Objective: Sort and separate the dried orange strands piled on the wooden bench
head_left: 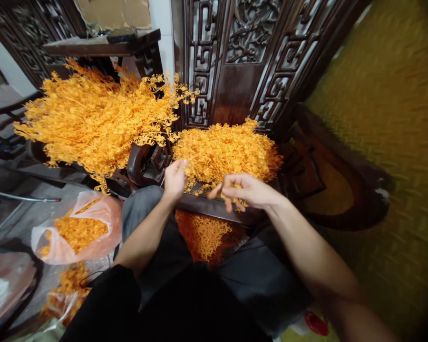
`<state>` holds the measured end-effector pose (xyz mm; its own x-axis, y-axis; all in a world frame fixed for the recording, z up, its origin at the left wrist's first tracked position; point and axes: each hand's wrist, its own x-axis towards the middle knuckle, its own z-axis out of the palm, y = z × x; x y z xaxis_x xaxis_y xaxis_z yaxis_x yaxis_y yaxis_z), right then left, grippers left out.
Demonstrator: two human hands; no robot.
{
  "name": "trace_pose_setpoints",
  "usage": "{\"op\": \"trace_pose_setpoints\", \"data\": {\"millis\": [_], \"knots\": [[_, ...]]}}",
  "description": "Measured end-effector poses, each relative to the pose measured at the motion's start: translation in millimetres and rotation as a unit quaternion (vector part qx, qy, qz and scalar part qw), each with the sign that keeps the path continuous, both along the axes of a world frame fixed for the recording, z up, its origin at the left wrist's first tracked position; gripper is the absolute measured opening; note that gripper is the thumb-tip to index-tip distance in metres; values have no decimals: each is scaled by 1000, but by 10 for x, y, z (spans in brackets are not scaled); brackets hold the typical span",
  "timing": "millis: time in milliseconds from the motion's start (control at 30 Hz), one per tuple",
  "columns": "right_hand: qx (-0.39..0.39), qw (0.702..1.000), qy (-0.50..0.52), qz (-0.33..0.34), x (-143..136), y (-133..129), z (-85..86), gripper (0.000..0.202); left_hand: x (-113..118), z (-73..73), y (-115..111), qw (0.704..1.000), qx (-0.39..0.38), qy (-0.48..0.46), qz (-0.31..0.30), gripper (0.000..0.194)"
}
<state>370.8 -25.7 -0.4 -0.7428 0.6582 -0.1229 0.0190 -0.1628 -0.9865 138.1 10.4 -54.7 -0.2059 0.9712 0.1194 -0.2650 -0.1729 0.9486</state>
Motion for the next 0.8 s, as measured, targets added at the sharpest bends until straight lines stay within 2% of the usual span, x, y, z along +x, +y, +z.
{"op": "trace_pose_setpoints", "data": {"millis": [133, 200, 300, 400, 533, 667, 733, 800], "knots": [[-30, 987, 72, -143, -123, 104, -176, 45, 261, -75, -162, 995, 8, 92, -26, 53], [-38, 983, 65, -165, -233, 87, -261, 43, 341, -74, -228, 990, 18, 136, -21, 53], [-21, 984, 24, -175, -385, 7, -344, 42, 333, -23, -296, 975, 47, 216, 7, 48], [-12, 983, 38, -181, -494, -71, -365, 45, 269, 35, -337, 937, 108, 326, 62, 37], [-103, 977, 113, -146, -564, -130, -305, 46, 224, 68, -344, 885, 190, 417, 80, 26], [-183, 962, 176, -102, -568, -224, -198, 43, 163, 69, -279, 863, 239, 438, 81, 22], [-177, 968, 169, -60, -579, -349, -156, 44, 98, 75, -208, 863, 236, 439, 87, 23], [-121, 985, 111, 54, -605, -517, -127, 38, 23, 92, -128, 874, 196, 431, 108, 26]]}}
